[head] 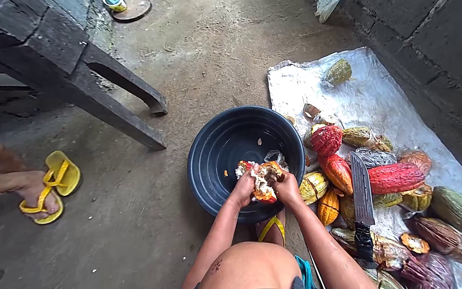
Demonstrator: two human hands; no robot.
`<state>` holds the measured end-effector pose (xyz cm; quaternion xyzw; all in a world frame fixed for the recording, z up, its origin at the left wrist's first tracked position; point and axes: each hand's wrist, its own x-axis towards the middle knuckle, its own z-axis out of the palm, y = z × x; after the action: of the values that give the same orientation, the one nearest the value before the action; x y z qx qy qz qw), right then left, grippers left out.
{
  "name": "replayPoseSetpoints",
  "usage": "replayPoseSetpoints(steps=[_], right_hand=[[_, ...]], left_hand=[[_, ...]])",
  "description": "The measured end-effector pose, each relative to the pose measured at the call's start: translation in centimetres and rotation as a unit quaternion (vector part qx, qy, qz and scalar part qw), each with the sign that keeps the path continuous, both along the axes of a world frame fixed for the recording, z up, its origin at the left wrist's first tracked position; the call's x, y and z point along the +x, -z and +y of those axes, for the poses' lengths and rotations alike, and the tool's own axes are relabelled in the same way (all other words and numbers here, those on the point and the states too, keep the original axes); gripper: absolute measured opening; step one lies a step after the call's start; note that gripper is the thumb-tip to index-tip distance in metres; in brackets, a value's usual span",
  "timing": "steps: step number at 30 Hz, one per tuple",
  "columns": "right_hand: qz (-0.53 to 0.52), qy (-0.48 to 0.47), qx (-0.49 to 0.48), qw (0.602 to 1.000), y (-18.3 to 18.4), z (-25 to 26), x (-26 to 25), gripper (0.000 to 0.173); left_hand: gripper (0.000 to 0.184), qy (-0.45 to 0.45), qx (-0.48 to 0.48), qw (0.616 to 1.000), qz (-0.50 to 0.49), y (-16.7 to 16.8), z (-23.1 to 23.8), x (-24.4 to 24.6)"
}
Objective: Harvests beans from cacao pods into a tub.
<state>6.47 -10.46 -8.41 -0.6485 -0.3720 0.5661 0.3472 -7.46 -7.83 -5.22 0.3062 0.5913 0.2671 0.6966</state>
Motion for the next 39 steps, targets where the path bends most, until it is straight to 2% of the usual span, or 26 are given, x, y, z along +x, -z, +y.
replayPoseSetpoints(steps=[2,3,9,11,15,21,26,31,34,37,39], right_hand=[[0.079,0.014,0.004,0.997,-0.1,-0.2,0.2,0.016],[0.107,0.012,0.010,0.994,-0.2,-0.3,0.3,0.018],[0.187,0.029,0.075,0.979,-0.6,-1.4,0.6,0.036],[0.170,0.027,0.077,0.982,-0.2,-1.3,0.6,0.036],[0.127,0.086,0.062,0.986,0.4,-0.9,0.0,0.019],[0.075,0.048,0.031,0.996,0.7,-0.7,-0.1,0.021],[0.147,0.061,0.028,0.987,0.6,-0.6,-0.1,0.018],[0.060,0.086,-0.012,0.994,0.9,-0.5,-0.5,0.009],[0.045,0.105,-0.024,0.993,0.9,-0.3,-0.9,0.008],[0.091,0.076,-0.002,0.993,0.8,-0.5,-0.6,0.011],[0.197,0.053,0.002,0.979,0.5,-0.8,0.0,0.018]], left_hand=[[0.049,-0.059,-0.016,0.996,-0.071,0.0,0.1,-0.4],[0.050,-0.075,-0.012,0.994,-0.083,0.1,0.1,-0.5],[0.049,-0.055,0.025,0.998,-0.006,1.0,0.0,-1.0],[0.050,-0.034,0.021,0.999,0.019,0.9,0.0,-0.6],[0.051,0.001,0.033,0.999,0.032,1.0,0.0,-0.1],[0.053,0.038,0.072,0.994,0.066,1.2,0.0,-0.4],[0.055,0.067,0.083,0.990,0.093,1.4,0.3,-0.3],[0.056,0.070,0.044,0.993,0.085,1.3,0.1,0.1],[0.055,0.079,0.059,0.991,0.085,1.1,0.1,0.0],[0.054,0.077,0.094,0.988,0.091,1.4,0.1,-0.5],[0.054,0.094,0.119,0.983,0.106,1.2,0.2,-0.8]])
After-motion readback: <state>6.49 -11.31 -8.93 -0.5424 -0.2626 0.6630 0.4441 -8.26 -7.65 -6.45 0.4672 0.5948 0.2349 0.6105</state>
